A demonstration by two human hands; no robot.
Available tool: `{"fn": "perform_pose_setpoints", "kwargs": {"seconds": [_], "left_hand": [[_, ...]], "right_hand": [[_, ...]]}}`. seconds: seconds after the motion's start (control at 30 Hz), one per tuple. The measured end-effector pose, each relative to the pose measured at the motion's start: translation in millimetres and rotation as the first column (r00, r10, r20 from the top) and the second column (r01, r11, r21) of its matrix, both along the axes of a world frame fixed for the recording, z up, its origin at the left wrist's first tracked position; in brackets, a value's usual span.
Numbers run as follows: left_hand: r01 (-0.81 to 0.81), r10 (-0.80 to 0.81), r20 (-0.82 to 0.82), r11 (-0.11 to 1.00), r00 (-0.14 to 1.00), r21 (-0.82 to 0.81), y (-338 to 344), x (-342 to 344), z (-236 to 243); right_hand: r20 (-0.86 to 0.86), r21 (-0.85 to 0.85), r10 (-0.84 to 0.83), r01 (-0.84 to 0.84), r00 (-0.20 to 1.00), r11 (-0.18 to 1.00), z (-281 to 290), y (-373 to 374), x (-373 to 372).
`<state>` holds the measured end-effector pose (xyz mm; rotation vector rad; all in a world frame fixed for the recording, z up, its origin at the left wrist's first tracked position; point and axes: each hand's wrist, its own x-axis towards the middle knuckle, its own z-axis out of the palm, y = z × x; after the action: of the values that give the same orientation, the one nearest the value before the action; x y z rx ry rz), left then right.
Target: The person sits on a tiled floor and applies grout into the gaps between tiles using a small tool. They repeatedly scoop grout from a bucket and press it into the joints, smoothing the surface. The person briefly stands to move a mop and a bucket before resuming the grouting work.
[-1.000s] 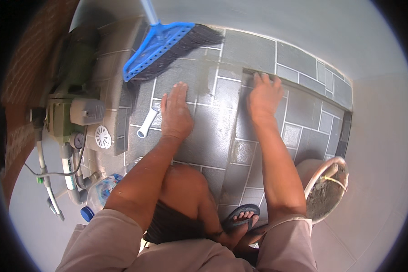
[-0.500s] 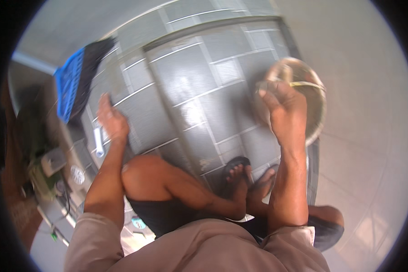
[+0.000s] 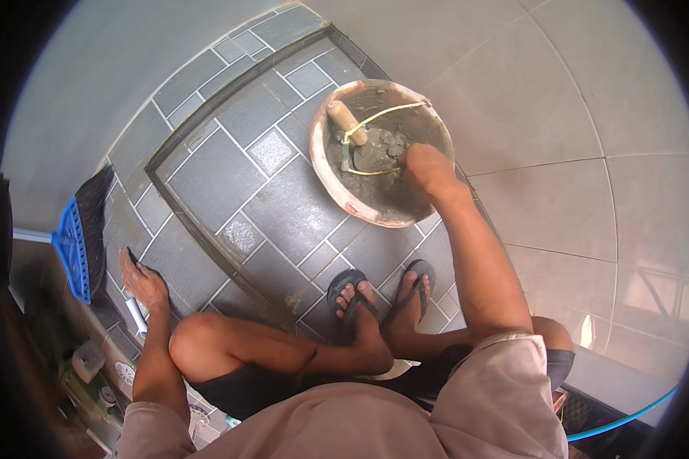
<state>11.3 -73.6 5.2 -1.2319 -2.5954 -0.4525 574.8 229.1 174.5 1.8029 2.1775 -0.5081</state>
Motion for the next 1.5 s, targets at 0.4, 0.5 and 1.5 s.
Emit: {"fn": "perform_pose_setpoints", "kwargs": {"seconds": [0.4, 0.5, 1.5], "left_hand": [[0.060, -0.060, -0.006, 0.998, 0.998, 0.001, 4, 4, 5], [0.103, -0.103, -0.027, 0.995, 0.994, 0.013, -4, -8, 1], [0.039, -0.039, -0.010, 0.997, 0.999, -0.066, -1, -2, 2]], "right_hand": [[-0.063, -0.474, 0.318, -0.309, 0.946, 0.825, -41, 39, 5], [-0.104, -0.402, 0.430, -0.433, 0.897, 0.807, -71, 34, 3], [-0.740, -0.038, 0.185, -0.315, 0.646, 0.948, 84, -82, -83]]}}
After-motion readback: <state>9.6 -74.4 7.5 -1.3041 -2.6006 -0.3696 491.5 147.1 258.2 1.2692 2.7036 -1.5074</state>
